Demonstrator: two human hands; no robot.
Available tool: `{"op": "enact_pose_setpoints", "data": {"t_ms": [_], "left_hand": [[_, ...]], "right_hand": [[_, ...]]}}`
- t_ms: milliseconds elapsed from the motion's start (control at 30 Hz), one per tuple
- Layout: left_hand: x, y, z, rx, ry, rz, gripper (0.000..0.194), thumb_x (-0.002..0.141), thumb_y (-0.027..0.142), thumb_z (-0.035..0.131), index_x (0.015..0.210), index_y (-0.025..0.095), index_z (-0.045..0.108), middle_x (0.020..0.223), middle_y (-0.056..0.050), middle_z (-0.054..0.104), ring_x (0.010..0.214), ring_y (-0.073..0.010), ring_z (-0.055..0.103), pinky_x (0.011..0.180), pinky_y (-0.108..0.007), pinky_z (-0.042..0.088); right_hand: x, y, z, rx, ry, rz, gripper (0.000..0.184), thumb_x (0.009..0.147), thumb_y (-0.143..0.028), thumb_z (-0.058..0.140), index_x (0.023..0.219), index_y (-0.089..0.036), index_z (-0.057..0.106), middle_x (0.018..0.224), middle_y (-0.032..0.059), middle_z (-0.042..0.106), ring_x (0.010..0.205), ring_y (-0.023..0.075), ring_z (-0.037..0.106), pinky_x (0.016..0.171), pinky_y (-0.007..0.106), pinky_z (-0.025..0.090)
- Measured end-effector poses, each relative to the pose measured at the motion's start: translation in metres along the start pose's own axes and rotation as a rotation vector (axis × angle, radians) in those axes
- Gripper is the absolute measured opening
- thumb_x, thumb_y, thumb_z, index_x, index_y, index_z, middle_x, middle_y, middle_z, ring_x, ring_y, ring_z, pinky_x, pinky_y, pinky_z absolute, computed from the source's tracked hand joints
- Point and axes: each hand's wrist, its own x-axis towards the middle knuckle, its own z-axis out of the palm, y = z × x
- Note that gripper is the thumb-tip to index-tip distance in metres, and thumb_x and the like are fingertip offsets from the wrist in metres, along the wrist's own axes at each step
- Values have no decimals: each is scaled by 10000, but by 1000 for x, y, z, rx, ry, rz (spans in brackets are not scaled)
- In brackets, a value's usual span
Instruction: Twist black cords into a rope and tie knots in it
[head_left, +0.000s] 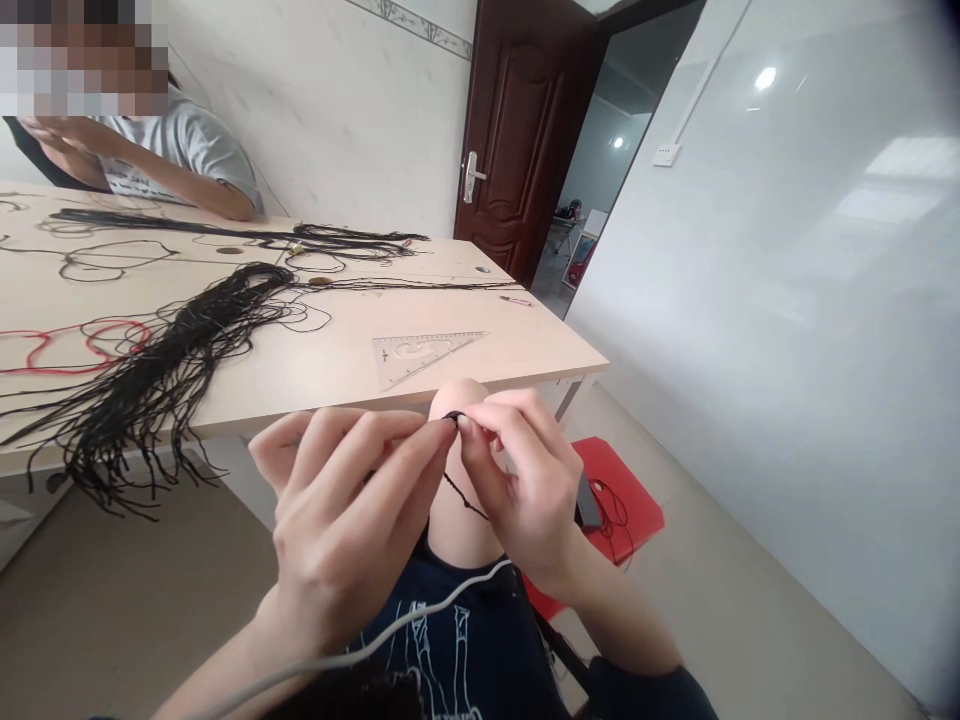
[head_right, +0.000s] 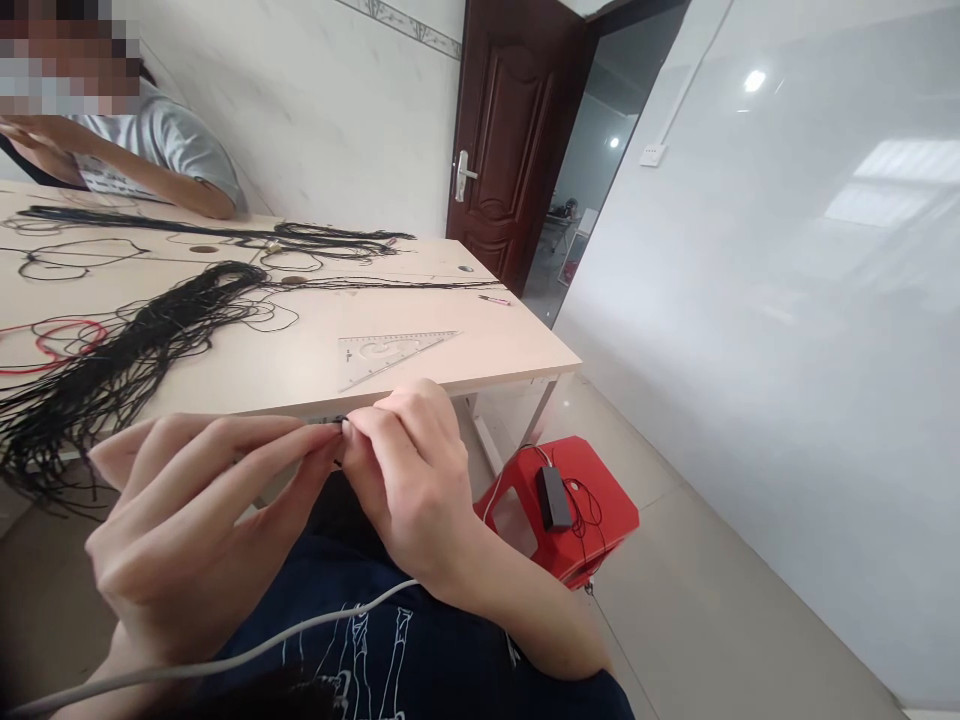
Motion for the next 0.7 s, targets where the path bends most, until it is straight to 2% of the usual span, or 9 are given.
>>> {"op": "enact_pose_setpoints", "data": {"t_ms": [200,300,433,633,700], "left_hand": [[1,3,7,39,87,-30,203,682,62,664,828,203,650,714,-16,635,615,-151,513,627,-347,315],[1,5,9,75,156,-31,187,668,78,680,797,212,660,655,2,627,564,-133,493,601,-336,292],[3,5,8,18,235,-95,195,623,27,698,734,181,653,604,22,617,531,-109,488,571,-305,310],[4,5,8,-217,296,-179,351,529,-86,697,790,146,669,647,19,619,596,-120,539,536,-271,380],[4,8,11,-291,355,-219,387,521,-104,687,801,163,685,652,24,623,591,-116,544,528,-263,385]], "right_hand": [[-3,4,7,-198,141,-213,90,796,-77,548,861,-136,569,692,40,562,642,130,523,546,252,460],[-5,5,10,-291,143,-285,132,768,-64,579,890,-115,580,725,62,577,638,139,517,539,260,454],[-6,5,10,-282,145,-319,118,778,-80,576,890,-116,590,751,59,575,651,125,522,555,243,467],[-6,6,9,-166,159,-311,104,815,-82,534,888,-131,590,792,62,559,697,127,572,558,255,471],[-7,5,9,-138,159,-308,110,810,-77,539,895,-125,591,805,67,555,702,131,574,552,259,473]]}}
